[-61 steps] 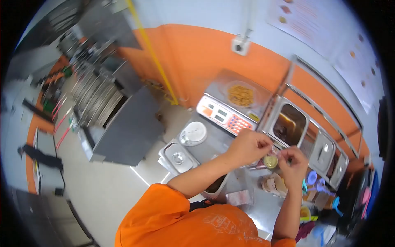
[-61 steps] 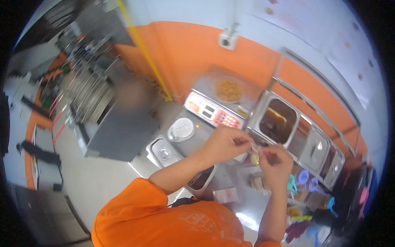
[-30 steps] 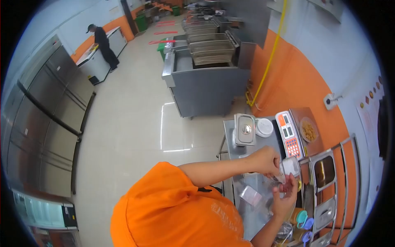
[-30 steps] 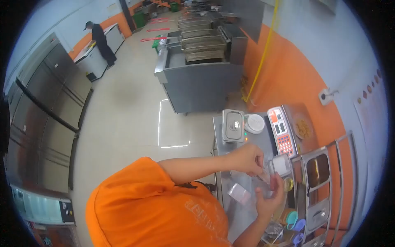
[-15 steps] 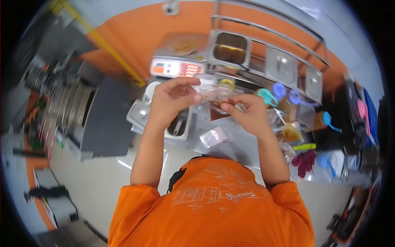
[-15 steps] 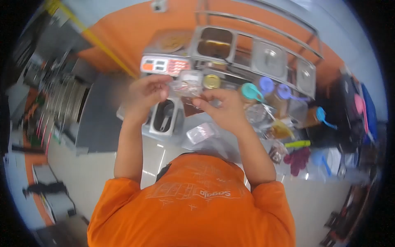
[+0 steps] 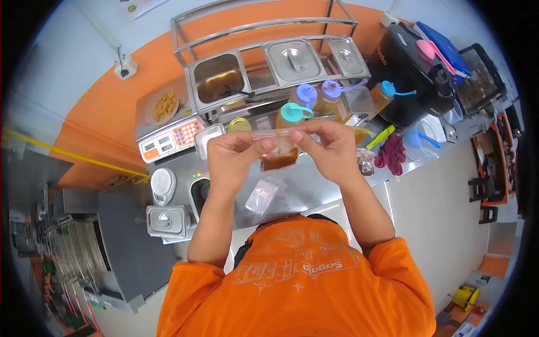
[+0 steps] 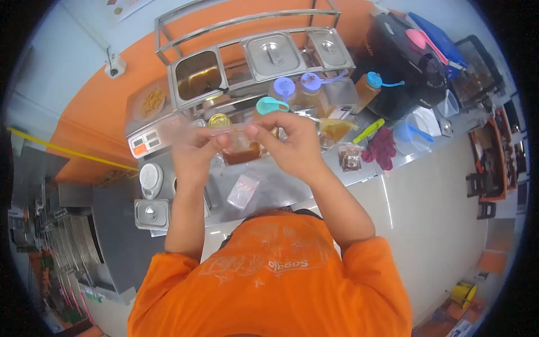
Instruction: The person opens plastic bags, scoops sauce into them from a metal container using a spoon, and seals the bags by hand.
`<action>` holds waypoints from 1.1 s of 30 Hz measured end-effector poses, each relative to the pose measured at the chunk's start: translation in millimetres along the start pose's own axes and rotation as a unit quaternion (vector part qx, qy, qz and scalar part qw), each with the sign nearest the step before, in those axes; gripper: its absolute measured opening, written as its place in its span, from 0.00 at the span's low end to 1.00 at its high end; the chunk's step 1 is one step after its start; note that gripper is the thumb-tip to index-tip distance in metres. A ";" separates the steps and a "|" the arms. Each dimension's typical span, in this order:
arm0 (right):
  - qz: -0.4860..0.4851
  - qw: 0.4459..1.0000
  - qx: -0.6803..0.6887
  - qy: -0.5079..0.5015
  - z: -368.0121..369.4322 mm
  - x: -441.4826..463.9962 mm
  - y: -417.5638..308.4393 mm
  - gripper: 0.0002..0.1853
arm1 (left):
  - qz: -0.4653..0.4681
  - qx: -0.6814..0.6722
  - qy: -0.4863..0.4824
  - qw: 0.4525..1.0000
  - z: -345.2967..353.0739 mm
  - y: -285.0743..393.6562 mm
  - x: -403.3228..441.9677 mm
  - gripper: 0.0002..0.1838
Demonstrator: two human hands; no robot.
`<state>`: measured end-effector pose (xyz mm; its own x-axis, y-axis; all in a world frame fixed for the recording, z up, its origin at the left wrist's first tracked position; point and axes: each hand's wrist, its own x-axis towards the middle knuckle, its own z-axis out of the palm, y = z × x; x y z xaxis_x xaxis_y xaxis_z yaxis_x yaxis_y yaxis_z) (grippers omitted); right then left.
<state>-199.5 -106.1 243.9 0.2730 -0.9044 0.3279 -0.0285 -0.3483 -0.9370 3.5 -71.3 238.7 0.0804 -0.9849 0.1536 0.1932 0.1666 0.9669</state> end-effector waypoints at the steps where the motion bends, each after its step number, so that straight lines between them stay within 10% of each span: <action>1: 0.016 1.000 0.013 0.012 -2.2 -4.4 1.6 0.09 | -0.007 -0.008 -0.016 1.000 0.3 -4.3 2.7 0.08; 11: 0.017 0.973 0.140 0.185 -38.5 -62.5 -8.1 0.07 | 0.022 -0.018 -0.064 0.998 69.8 -24.4 0.1 0.09; 19: 0.023 0.980 -0.136 0.141 -125.5 -133.5 -20.9 0.07 | 0.106 0.130 -0.146 0.975 146.5 -45.3 -39.2 0.04; 33: 0.084 0.984 -0.015 0.157 -263.4 -296.9 46.7 0.06 | -0.127 -0.031 -0.258 0.957 299.9 -141.4 -163.3 0.10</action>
<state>-535.1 81.3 134.7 -0.0481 -0.9797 0.1948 -0.0774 -0.1908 -0.9786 -330.3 51.5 138.0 -0.4676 -0.8839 0.0114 0.2015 -0.0940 0.9750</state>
